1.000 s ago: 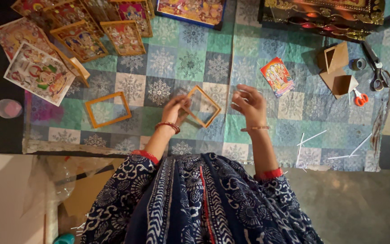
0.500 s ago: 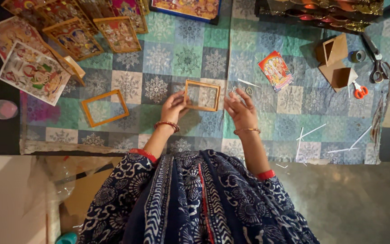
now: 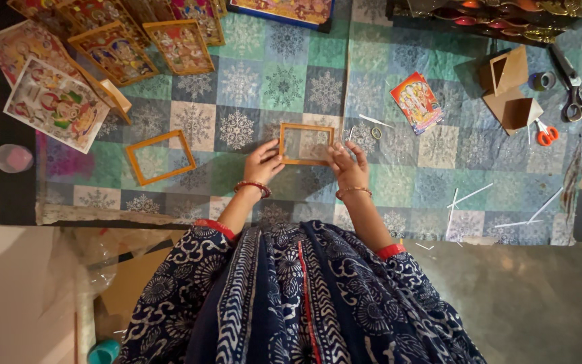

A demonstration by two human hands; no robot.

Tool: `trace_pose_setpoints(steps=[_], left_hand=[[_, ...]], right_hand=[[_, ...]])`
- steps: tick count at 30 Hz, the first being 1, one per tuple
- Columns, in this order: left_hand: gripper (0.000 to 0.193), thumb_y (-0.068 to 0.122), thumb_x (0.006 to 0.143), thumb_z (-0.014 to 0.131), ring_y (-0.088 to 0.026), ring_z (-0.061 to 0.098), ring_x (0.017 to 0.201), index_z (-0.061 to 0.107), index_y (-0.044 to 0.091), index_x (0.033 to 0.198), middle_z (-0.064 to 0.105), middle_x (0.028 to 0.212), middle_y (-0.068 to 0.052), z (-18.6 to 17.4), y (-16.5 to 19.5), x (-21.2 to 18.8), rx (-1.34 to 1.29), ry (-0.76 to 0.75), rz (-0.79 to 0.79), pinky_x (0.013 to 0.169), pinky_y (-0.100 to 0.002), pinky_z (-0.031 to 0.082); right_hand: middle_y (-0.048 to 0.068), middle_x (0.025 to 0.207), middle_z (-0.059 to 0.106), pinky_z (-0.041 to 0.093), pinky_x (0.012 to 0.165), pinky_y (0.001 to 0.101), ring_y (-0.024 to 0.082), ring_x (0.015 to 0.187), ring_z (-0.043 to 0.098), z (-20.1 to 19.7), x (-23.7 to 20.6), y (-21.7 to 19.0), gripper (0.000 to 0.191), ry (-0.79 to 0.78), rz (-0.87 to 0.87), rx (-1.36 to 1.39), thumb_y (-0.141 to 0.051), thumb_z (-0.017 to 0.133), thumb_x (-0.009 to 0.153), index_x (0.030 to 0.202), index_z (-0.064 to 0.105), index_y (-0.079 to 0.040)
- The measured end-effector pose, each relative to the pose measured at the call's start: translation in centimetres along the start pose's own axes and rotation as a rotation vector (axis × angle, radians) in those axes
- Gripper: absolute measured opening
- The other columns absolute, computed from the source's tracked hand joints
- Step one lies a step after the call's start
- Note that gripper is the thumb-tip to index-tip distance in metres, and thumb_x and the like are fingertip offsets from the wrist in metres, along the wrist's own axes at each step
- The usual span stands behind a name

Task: The person assembles small wooden picture frames at a table. They pick up an empty frame, insert a printed picture and a white backing board into it, press the backing into place, and stack the finished frame with others. They repeat this cycle for several frames, occasionally picking cardboard pieces from a pile.

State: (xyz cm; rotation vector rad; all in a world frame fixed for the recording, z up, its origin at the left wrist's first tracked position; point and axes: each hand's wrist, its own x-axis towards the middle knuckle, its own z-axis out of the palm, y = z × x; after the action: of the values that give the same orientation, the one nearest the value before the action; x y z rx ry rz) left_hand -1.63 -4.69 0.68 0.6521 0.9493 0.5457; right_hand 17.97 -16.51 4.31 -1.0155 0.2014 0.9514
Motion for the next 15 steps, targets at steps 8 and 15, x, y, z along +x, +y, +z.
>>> trace_pose_setpoints(steps=[8, 15], left_hand=[[0.05, -0.006, 0.094, 0.064, -0.022, 0.07, 0.11, 0.058, 0.006, 0.142, 0.068, 0.124, -0.014, 0.34, 0.45, -0.38, 0.054, -0.003, -0.006, 0.093, -0.037, 0.062], [0.048, -0.005, 0.096, 0.063, -0.022, 0.069, 0.11, 0.058, 0.006, 0.143, 0.066, 0.123, -0.013, 0.31, 0.06, 0.0, 0.033, 0.003, -0.017, 0.093, -0.037, 0.063]], right_hand=[[0.024, 0.124, 0.068, 0.062, 0.094, 0.0456, 0.036, 0.111, 0.07, 0.23, -0.16, 0.22, 0.038, -0.006, -0.008, -0.039, 0.016, 0.061, 0.089, 0.122, 0.053, -0.002], [0.023, 0.123, 0.068, 0.063, 0.091, 0.0464, 0.035, 0.11, 0.071, 0.16, -0.06, 0.49, 0.039, -0.008, -0.028, -0.07, 0.016, 0.062, 0.088, 0.121, 0.053, -0.003]])
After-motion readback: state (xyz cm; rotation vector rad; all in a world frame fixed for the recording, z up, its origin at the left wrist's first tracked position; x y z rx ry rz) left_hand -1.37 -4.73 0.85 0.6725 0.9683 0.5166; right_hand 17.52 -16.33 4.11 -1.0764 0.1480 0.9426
